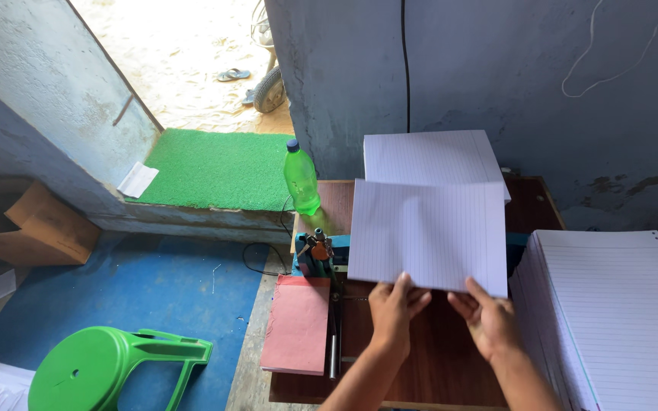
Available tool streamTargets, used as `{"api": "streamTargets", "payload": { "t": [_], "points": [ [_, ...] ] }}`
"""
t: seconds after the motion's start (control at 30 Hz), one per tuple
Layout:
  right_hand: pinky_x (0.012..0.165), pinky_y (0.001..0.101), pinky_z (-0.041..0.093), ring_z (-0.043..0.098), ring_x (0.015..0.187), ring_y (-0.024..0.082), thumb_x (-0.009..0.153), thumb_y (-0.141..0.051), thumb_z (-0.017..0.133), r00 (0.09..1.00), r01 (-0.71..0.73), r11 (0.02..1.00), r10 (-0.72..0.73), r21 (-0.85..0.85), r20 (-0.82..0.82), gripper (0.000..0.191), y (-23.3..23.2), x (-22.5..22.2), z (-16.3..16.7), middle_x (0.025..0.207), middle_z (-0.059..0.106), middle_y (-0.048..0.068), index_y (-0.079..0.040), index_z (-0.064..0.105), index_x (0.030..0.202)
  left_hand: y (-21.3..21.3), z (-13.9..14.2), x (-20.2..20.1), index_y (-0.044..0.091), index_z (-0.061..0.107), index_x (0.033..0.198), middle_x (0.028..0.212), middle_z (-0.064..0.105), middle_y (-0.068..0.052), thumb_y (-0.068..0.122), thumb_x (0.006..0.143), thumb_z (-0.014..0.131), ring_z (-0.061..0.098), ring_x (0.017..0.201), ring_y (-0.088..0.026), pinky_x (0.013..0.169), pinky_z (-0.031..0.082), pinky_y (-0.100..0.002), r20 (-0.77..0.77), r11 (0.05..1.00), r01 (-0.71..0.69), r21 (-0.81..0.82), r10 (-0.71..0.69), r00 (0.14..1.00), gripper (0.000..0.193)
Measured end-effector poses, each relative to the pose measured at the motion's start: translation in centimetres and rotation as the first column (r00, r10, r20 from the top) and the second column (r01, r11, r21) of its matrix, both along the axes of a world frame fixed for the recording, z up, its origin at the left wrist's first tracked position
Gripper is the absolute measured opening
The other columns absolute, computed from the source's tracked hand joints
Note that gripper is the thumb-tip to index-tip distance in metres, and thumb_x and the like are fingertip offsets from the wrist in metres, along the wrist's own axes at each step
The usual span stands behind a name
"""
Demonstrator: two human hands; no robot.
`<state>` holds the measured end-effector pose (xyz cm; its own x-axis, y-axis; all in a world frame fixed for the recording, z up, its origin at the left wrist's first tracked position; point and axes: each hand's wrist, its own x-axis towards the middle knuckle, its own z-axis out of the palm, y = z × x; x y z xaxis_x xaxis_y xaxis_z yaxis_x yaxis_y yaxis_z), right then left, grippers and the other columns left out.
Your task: The person inserts a stack of lined paper into a book cover and uses a manual binding machine to secure the cover to the pages. The person repeats this process for multiple notebooks, stacking the finished units on the table.
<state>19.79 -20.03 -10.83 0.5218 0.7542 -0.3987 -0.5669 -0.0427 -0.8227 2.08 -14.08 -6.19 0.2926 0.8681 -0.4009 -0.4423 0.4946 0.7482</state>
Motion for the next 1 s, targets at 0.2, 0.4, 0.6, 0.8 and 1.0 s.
{"api": "streamTargets", "payload": {
  "t": [0.2, 0.4, 0.6, 0.8, 1.0],
  "points": [
    [0.084, 0.0378, 0.064, 0.073, 0.090, 0.025, 0.093, -0.018, 0.070, 0.999, -0.013, 0.998, 0.011, -0.064, -0.044, 0.022, -4.8, -2.0, -2.9, 0.099, 0.071, 0.017, 0.004, 0.066, 0.096, -3.8, -2.4, -2.2, -0.007, 0.057, 0.104, 0.102, 0.067, -0.019, 0.021, 0.101, 0.056, 0.075, 0.097, -0.025, 0.086, 0.069, -0.032, -0.047, 0.979, 0.039, -0.201, -0.049, 0.998, 0.028],
    [0.083, 0.0384, 0.064, 0.072, 0.087, 0.022, 0.093, -0.020, 0.070, 0.996, -0.061, 0.991, 0.054, -0.117, -0.067, 0.022, -8.0, -3.6, -5.0, 0.094, 0.069, 0.014, 0.001, 0.066, 0.090, -7.5, -6.2, -3.8, -0.005, 0.062, 0.099, 0.100, 0.069, -0.018, 0.024, 0.101, 0.057, 0.073, 0.095, -0.022, 0.085, 0.068, -0.030, 0.008, 0.957, 0.079, -0.278, -0.080, 0.997, 0.030],
    [0.082, 0.0399, 0.063, 0.072, 0.083, 0.027, 0.095, -0.019, 0.069, 0.992, -0.043, 0.977, 0.017, -0.207, -0.127, 0.026, -10.5, -4.3, -6.7, 0.090, 0.067, 0.019, 0.005, 0.062, 0.088, -10.1, -9.7, -3.8, -0.002, 0.061, 0.099, 0.103, 0.070, -0.016, 0.024, 0.101, 0.058, 0.075, 0.097, -0.021, 0.083, 0.067, -0.031, 0.018, 0.905, 0.071, -0.419, -0.070, 0.997, 0.027],
    [0.082, 0.0374, 0.063, 0.071, 0.088, 0.027, 0.094, -0.019, 0.068, 0.989, -0.077, 0.960, 0.040, -0.269, -0.143, 0.032, -11.1, -4.4, -6.5, 0.097, 0.065, 0.021, 0.011, 0.059, 0.099, -10.6, -11.1, -3.5, -0.007, 0.057, 0.110, 0.116, 0.066, -0.022, 0.022, 0.105, 0.051, 0.074, 0.104, -0.024, 0.086, 0.068, -0.031, -0.026, 0.857, 0.067, -0.512, -0.093, 0.995, 0.030],
    [0.084, 0.0351, 0.063, 0.070, 0.091, 0.028, 0.095, -0.019, 0.067, 0.980, -0.113, 0.954, 0.061, -0.279, -0.189, 0.037, -10.0, -4.1, -5.6, 0.102, 0.064, 0.022, 0.014, 0.055, 0.107, -9.5, -10.4, -2.9, -0.010, 0.054, 0.121, 0.118, 0.066, -0.020, 0.023, 0.106, 0.049, 0.073, 0.111, -0.024, 0.092, 0.067, -0.031, -0.035, 0.866, 0.074, -0.494, -0.105, 0.994, 0.036]
  ]
}}
